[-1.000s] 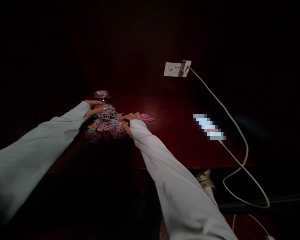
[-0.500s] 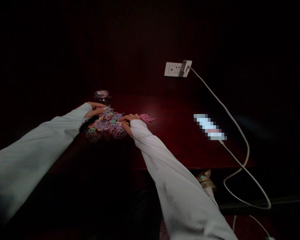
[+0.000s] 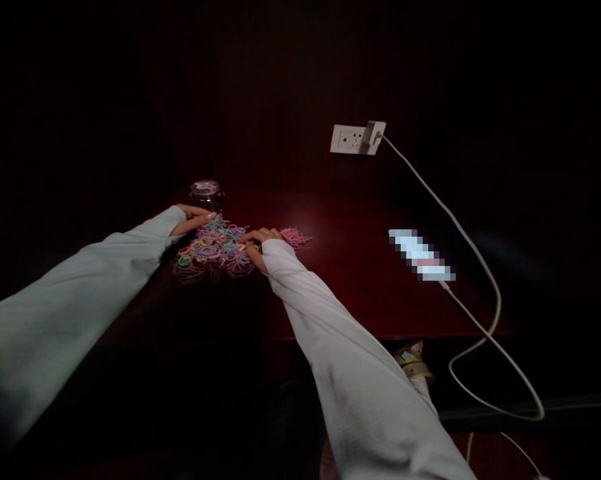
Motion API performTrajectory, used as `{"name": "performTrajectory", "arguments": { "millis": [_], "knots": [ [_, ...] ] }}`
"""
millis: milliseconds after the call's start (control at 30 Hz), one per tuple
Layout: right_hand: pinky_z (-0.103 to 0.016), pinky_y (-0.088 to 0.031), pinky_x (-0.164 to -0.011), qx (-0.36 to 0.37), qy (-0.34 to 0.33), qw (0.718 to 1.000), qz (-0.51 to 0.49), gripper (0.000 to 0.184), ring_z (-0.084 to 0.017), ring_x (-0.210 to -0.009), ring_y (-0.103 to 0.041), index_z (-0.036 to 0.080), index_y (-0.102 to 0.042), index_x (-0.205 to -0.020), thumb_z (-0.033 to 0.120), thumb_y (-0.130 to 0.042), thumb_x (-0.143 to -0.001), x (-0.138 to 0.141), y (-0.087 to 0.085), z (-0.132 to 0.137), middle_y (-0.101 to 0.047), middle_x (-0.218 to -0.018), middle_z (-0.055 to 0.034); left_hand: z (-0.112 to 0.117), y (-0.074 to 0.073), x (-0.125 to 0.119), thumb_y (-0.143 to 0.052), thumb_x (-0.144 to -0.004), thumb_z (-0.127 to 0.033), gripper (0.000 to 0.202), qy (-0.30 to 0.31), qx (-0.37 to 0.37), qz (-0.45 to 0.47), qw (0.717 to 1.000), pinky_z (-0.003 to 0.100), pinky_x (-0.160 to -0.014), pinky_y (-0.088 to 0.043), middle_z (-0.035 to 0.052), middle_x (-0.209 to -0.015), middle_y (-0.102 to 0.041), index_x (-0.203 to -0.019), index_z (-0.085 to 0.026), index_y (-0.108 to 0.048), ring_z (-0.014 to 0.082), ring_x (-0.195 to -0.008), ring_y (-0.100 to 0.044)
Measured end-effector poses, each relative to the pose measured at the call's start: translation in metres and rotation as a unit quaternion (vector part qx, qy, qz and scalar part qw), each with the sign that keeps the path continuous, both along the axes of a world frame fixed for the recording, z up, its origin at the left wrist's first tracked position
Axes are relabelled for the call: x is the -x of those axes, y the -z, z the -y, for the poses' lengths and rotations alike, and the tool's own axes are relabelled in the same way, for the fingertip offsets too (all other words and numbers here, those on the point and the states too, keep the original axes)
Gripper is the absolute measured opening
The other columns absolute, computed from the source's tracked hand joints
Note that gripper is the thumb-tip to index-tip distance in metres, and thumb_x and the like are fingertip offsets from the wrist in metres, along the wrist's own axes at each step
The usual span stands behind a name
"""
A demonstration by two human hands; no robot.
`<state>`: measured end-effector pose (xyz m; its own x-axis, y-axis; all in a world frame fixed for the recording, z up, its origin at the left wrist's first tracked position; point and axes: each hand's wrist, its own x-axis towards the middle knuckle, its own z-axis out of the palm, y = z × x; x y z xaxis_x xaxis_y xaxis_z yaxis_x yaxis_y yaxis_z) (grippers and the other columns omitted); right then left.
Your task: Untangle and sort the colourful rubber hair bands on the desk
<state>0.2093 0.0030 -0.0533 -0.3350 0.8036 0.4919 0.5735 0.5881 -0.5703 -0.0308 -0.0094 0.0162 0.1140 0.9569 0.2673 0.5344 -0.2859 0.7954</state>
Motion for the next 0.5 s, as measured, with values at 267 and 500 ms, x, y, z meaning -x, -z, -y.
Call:
{"name": "performTrajectory", "arguments": {
  "millis": [267, 500],
  "knots": [
    [-0.036, -0.049, -0.103, -0.002, -0.009, 1.000, -0.011, 0.017, -0.021, -0.099, -0.065, 0.025, -0.082, -0.094, 0.022, -0.066, -0.095, -0.002, -0.004, 0.003, -0.077, -0.099, -0.0025, -0.015, 0.012, 0.008, -0.074, -0.085, -0.069, 0.055, 0.020, -0.019, -0.002, 1.000, 0.032, -0.071, -0.055, 0.0080, -0.077, -0.080, -0.101, -0.017, -0.087, 0.0228, -0.071, -0.071],
    [-0.032, -0.052, -0.090, 0.047, 0.028, 0.997, -0.059, 0.023, -0.019, -0.086, -0.065, 0.021, -0.082, -0.098, 0.019, -0.059, -0.096, -0.009, -0.021, 0.010, -0.076, -0.096, -0.0042, -0.031, 0.017, 0.016, -0.076, -0.078, -0.076, 0.058, 0.083, -0.046, -0.033, 0.995, 0.041, -0.090, -0.060, 0.0105, -0.097, -0.084, -0.096, -0.022, -0.086, 0.0303, -0.095, -0.076]
  ]
}}
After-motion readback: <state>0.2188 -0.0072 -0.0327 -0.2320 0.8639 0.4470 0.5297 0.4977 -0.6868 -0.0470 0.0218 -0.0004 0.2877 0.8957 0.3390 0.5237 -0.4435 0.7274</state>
